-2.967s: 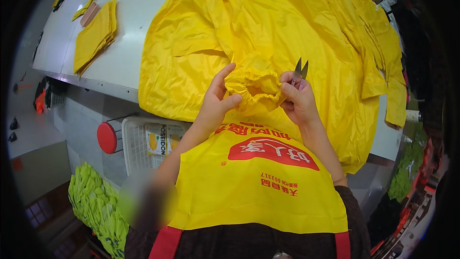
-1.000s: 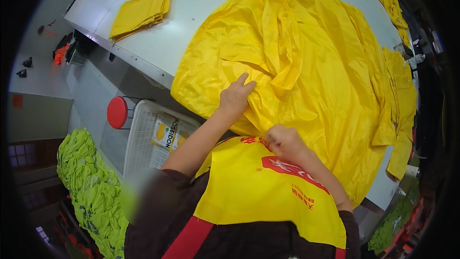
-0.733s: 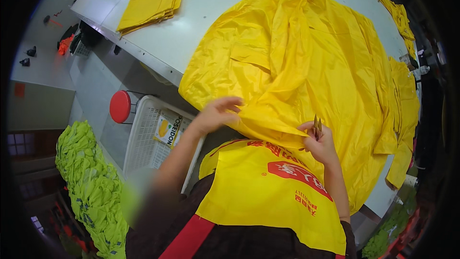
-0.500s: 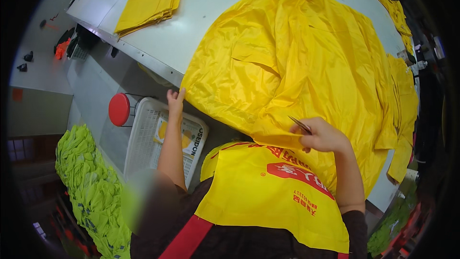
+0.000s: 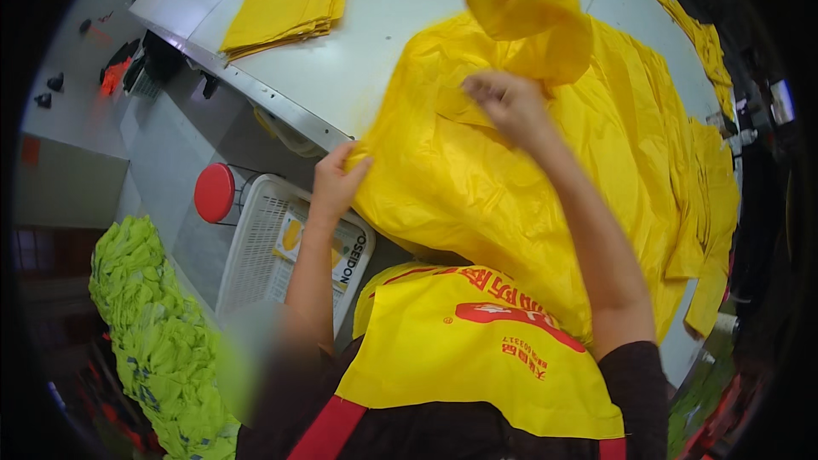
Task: The person folds a yellow raincoat on a white table, smoothing and aligning the fabric, then folding it into a compact rectangle. The person uses scissors to trim a small piece of fabric from the coat and places the folded item on a stack of similar yellow garments.
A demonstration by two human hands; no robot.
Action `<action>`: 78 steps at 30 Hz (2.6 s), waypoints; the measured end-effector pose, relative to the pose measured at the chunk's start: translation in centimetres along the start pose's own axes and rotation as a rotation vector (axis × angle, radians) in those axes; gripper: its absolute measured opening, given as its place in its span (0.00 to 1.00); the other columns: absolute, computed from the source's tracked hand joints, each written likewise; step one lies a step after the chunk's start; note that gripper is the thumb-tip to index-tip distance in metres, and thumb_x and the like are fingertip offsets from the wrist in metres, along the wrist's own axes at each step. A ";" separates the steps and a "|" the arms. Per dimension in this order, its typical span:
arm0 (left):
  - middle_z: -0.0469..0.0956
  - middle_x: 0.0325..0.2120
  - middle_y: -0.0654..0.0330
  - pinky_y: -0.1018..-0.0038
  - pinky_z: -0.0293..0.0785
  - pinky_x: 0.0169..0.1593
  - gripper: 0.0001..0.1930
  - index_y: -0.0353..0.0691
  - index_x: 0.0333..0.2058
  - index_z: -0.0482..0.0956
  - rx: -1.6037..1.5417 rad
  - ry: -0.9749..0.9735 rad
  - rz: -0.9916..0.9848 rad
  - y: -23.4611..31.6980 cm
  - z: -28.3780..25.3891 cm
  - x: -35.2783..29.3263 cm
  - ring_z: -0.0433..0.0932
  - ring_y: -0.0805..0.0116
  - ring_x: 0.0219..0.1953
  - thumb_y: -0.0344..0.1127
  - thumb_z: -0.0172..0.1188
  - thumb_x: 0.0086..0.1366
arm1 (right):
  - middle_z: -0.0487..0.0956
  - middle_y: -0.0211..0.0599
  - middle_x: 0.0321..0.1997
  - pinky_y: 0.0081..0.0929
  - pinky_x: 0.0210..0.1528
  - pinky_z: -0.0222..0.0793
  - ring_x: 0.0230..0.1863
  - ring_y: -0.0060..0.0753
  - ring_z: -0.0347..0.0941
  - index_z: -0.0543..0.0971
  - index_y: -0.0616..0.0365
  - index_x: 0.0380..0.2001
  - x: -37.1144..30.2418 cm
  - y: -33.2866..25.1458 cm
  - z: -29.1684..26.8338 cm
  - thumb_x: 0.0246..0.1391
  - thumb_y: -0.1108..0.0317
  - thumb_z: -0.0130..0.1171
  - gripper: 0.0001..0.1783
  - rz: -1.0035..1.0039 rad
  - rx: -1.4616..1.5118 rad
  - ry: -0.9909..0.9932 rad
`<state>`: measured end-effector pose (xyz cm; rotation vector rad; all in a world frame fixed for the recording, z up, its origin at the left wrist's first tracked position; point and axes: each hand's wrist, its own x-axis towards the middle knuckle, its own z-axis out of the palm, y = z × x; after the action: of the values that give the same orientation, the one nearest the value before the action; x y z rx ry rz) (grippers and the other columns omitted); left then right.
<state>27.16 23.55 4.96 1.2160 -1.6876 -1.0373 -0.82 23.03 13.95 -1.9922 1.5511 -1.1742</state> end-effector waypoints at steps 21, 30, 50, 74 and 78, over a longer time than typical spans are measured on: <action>0.78 0.26 0.64 0.79 0.74 0.34 0.08 0.37 0.30 0.76 -0.317 -0.386 -0.576 -14.2 -4.6 -3.9 0.78 0.75 0.29 0.32 0.64 0.52 | 0.74 0.28 0.27 0.19 0.35 0.63 0.30 0.19 0.66 0.76 0.62 0.31 -9.6 16.1 -9.9 0.58 0.58 0.52 0.16 0.486 0.028 0.780; 0.78 0.29 0.62 0.83 0.73 0.35 0.07 0.34 0.34 0.75 -0.862 0.088 -0.503 -7.9 1.2 -6.1 0.76 0.78 0.29 0.26 0.62 0.55 | 0.77 0.36 0.33 0.21 0.42 0.64 0.35 0.27 0.71 0.76 0.67 0.36 -19.4 18.0 -10.2 0.58 0.59 0.51 0.18 0.781 -0.216 0.537; 0.75 0.39 0.52 0.69 0.67 0.49 0.17 0.34 0.42 0.74 0.086 -0.414 0.303 6.3 22.7 -4.6 0.73 0.59 0.43 0.34 0.62 0.55 | 0.78 0.45 0.39 0.28 0.44 0.68 0.40 0.37 0.75 0.75 0.64 0.41 -51.2 16.6 -15.1 0.50 0.68 0.56 0.16 1.072 -0.509 0.976; 0.76 0.39 0.46 0.66 0.72 0.41 0.20 0.37 0.46 0.70 0.534 -0.565 0.334 -1.0 23.9 0.4 0.76 0.49 0.41 0.31 0.61 0.54 | 0.78 0.36 0.29 0.20 0.36 0.68 0.31 0.23 0.72 0.77 0.65 0.34 -49.9 11.3 -21.3 0.52 0.71 0.53 0.09 0.999 -0.020 0.933; 0.76 0.40 0.46 0.66 0.71 0.44 0.24 0.35 0.48 0.68 0.464 -0.649 0.164 0.8 23.1 1.1 0.74 0.49 0.43 0.33 0.60 0.52 | 0.78 0.32 0.27 0.18 0.35 0.67 0.31 0.22 0.72 0.77 0.66 0.33 -42.0 16.5 -21.0 0.53 0.61 0.55 0.16 1.025 0.088 0.801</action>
<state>5.35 26.47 -2.18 1.0418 -2.5974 -1.0335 -29.73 60.40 -1.58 -0.3884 2.3403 -1.5111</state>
